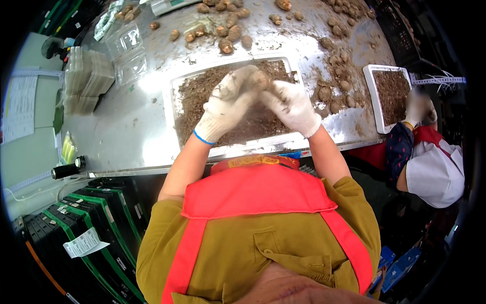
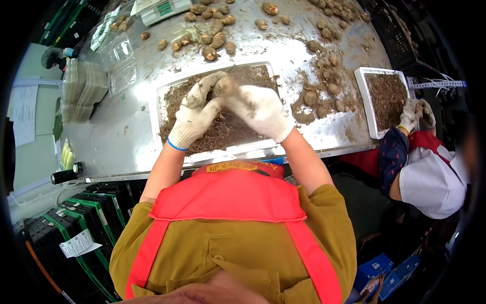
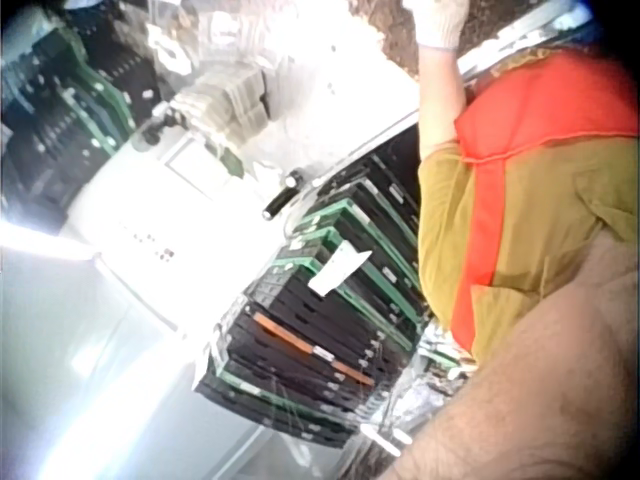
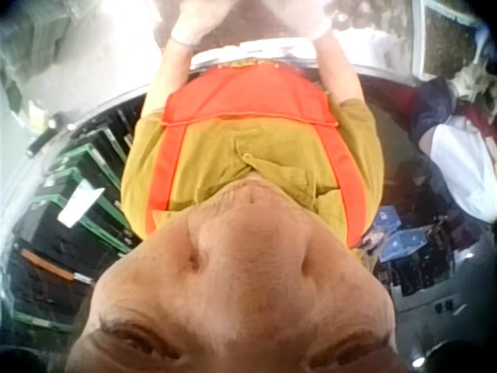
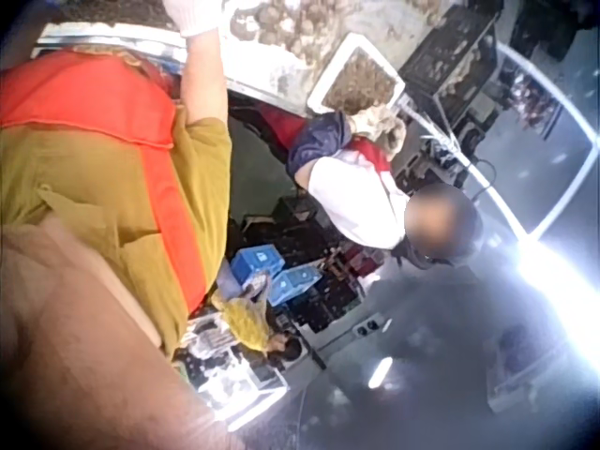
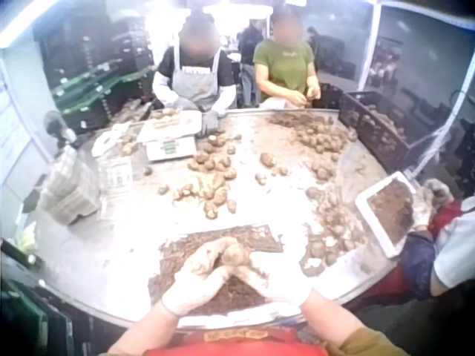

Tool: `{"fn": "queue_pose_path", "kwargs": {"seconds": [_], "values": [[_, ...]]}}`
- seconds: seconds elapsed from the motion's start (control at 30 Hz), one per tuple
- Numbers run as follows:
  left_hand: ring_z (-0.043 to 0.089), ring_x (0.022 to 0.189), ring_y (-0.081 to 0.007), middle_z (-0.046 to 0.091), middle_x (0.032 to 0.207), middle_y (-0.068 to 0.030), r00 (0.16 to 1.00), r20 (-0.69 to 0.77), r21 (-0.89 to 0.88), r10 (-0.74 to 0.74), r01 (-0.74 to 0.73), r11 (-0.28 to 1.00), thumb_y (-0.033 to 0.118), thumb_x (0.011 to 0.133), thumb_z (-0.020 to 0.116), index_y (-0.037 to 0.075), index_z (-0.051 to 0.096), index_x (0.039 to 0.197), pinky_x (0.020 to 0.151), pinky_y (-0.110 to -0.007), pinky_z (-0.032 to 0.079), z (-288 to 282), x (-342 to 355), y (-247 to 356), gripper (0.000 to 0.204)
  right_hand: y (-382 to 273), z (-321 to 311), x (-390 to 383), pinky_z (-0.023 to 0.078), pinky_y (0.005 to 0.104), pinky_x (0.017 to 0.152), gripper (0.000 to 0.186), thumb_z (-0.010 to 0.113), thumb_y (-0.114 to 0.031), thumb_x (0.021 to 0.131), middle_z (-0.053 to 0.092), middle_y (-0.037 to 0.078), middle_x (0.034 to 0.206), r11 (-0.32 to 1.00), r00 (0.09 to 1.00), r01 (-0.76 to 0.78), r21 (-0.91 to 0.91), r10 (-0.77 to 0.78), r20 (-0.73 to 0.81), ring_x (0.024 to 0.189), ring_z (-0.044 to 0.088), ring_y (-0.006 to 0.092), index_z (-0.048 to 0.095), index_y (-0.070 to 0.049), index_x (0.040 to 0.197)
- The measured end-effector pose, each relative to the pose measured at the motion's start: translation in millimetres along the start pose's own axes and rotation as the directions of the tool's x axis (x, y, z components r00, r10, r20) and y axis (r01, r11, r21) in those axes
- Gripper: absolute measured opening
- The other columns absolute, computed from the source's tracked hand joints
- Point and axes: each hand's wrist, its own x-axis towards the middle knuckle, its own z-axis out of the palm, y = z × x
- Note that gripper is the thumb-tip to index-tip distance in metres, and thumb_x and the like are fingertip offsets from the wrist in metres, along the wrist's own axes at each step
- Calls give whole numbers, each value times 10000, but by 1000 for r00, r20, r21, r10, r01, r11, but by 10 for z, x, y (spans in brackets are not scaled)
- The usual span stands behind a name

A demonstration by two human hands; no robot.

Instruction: The person cleans small root vegetables by hand, rubbing each one against a tray of loose soil-like material to remove dirt. The person handles the vegetables one at a time, rotating them to clean all sides, and places the cleaned items on the metal table. A second person works alongside at a separate station.

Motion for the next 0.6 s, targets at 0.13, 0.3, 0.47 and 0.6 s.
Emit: {"fn": "queue_pose_path", "kwargs": {"seconds": [0.13,0.3,0.47,0.6], "values": [[581,1174,-233,627,1209,-149,993,-103,104,-65,76,992,141,794,713,32,598,1278,1013,-360,460,-38,14,85,509,217,87,-98,559,373,825,359,585,-389,942,708,138,1009,905,935,76,-419,82,346,883,703,281,702,-55,1004],[609,1134,-264,644,1187,-150,984,-130,-73,-123,114,991,164,774,753,28,615,1256,994,-364,477,-36,-37,65,519,213,-101,-43,562,303,790,197,716,-130,886,727,112,971,987,987,-106,120,119,-109,870,686,174,703,-31,1056],[620,1125,-271,650,1185,-164,990,-137,122,-14,31,992,139,781,749,26,618,1254,987,-360,483,-4,-63,72,503,138,91,56,553,313,737,181,745,-112,852,711,106,908,997,967,75,-10,-75,-245,817,700,230,694,-37,1009],[620,1116,-237,647,1186,-149,989,-127,46,-81,88,995,197,824,727,25,602,1264,949,-349,507,-62,-74,93,489,39,25,77,548,326,735,149,672,-38,881,695,127,905,961,974,218,-169,-225,-21,821,695,233,669,-26,1029]]}}
